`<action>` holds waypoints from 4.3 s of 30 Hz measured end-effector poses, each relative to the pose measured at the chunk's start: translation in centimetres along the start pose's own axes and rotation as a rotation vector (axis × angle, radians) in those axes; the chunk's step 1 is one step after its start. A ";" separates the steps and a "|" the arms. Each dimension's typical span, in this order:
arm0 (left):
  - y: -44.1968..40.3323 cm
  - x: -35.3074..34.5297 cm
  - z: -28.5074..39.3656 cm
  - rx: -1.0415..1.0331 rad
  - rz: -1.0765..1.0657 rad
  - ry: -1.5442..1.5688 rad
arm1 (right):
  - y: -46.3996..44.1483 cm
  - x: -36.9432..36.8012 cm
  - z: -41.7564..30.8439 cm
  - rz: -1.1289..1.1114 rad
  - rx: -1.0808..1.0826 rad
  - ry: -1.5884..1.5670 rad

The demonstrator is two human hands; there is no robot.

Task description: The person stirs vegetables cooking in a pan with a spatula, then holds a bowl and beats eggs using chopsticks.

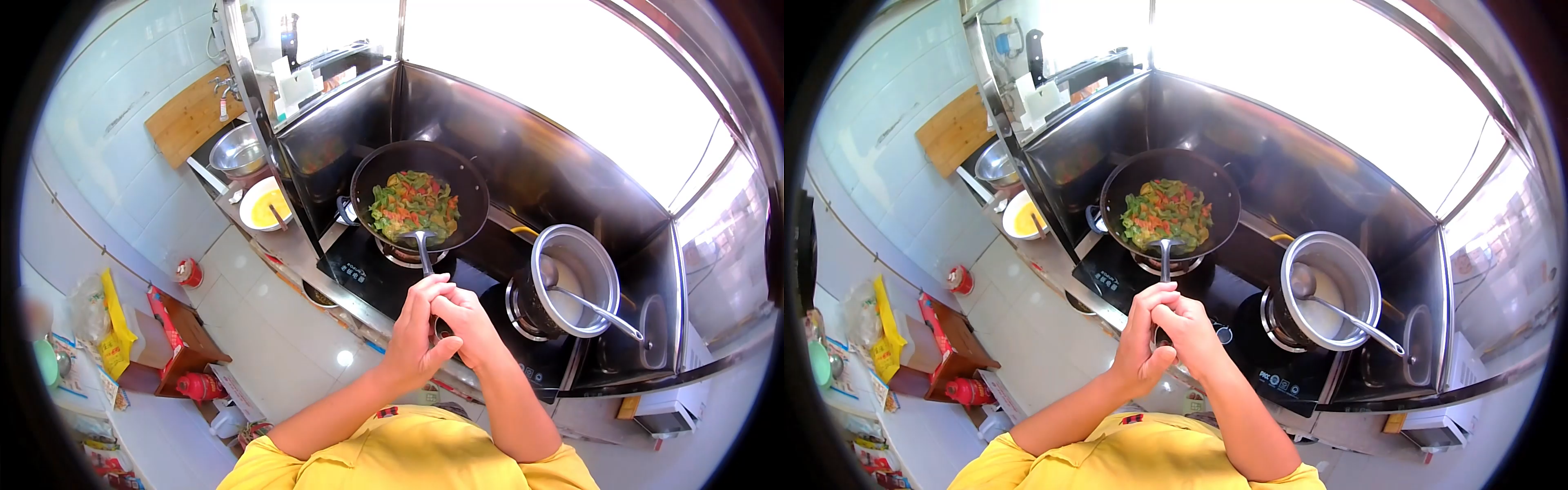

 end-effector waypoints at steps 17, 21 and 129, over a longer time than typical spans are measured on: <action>-2.9 1.1 0.6 -0.083 0.083 -0.067 | -3.0 0.5 -0.9 0.051 0.051 0.001; -4.4 1.1 2.1 -0.139 0.058 -0.115 | -3.1 0.0 -4.3 0.009 0.158 -0.024; -0.7 2.8 -4.4 -0.038 0.211 0.056 | -4.9 -1.0 2.7 -0.096 0.021 0.152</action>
Point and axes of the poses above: each hand's wrist, its own y-axis away from the middle knuckle, its own x-axis out of the back of the hand, z = x × y, the point moved 10 cm from there along -y, towards the middle knuckle, and after that the axes turned 9 degrees about x, right-handed, at the moved point
